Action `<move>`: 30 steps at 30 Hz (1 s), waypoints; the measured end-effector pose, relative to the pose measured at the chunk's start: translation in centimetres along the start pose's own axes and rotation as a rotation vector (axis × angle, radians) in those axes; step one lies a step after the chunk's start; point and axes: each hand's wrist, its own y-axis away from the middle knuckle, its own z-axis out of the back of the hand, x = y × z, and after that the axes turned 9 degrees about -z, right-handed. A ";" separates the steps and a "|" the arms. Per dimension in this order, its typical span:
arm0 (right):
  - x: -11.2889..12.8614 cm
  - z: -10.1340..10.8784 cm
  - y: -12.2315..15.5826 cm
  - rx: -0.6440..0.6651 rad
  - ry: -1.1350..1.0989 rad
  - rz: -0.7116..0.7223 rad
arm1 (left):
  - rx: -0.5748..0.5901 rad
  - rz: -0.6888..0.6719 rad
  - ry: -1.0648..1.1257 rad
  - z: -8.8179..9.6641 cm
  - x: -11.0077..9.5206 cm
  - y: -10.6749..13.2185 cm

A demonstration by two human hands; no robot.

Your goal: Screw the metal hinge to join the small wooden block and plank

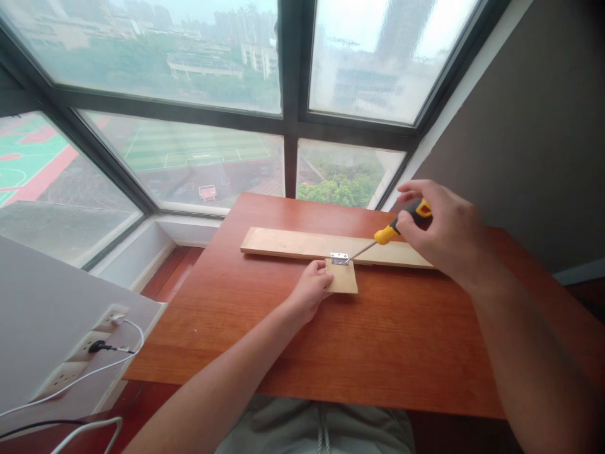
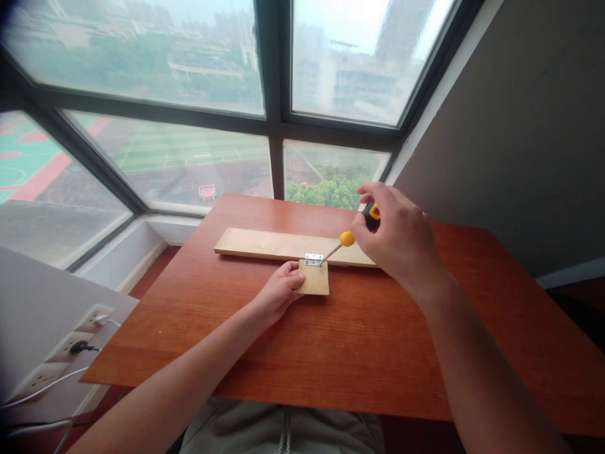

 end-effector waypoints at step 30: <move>0.0 0.0 0.0 0.010 -0.085 -0.034 | -0.001 -0.004 0.005 0.0 0.1 -0.1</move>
